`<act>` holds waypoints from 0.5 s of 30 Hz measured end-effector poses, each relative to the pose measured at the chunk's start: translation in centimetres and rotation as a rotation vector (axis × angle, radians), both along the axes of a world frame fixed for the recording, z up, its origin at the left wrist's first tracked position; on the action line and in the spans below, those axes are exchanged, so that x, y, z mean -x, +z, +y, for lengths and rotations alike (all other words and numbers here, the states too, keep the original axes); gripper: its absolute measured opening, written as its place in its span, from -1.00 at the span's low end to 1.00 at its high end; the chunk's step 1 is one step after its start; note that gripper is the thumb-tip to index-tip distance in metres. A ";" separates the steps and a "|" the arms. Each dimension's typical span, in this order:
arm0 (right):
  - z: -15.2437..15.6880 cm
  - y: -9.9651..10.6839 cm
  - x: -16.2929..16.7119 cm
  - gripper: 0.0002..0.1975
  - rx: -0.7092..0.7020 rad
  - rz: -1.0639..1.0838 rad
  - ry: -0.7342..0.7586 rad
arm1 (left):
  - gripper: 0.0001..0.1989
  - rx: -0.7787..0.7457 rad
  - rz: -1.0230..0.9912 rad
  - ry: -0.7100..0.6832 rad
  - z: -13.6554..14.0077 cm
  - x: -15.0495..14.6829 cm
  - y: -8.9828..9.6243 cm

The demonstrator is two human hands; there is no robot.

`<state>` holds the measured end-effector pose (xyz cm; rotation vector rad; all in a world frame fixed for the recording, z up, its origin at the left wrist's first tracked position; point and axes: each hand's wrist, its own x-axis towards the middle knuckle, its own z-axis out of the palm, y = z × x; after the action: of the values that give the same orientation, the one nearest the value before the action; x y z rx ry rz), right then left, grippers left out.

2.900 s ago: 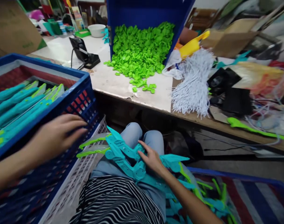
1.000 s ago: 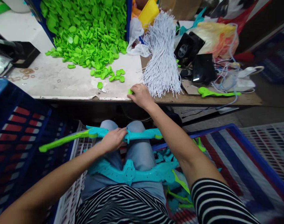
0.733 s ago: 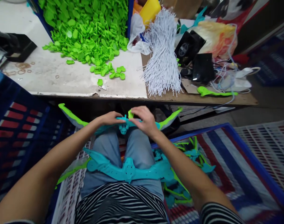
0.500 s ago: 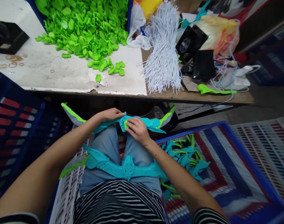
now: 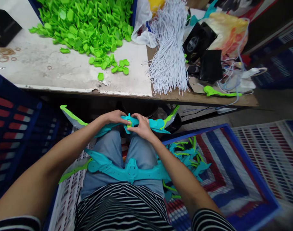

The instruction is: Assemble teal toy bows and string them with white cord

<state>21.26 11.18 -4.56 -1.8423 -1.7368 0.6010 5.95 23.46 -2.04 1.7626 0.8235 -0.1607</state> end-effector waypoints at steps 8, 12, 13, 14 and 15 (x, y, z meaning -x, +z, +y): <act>-0.4 0.4 0.6 -0.35 -0.010 -0.151 0.036 | -0.51 -0.001 -0.044 0.039 -0.5 0.0 0.0; -0.7 0.3 0.3 -0.34 -0.006 -0.213 0.099 | -0.52 -0.054 -0.048 -0.004 -0.8 0.3 0.0; -0.6 0.3 0.1 -0.33 0.020 -0.226 0.121 | -0.52 -0.068 -0.048 -0.012 -0.9 0.3 0.0; -0.5 0.3 -0.1 -0.32 0.045 -0.238 0.141 | -0.53 -0.081 -0.049 -0.018 -1.0 0.3 0.0; -0.4 0.3 -0.2 -0.31 0.062 -0.249 0.154 | -0.53 -0.094 -0.050 -0.022 -1.0 0.3 0.0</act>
<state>21.49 10.79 -4.23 -1.9040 -2.0586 0.5059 5.62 22.46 -2.04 1.8573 0.7865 -0.0935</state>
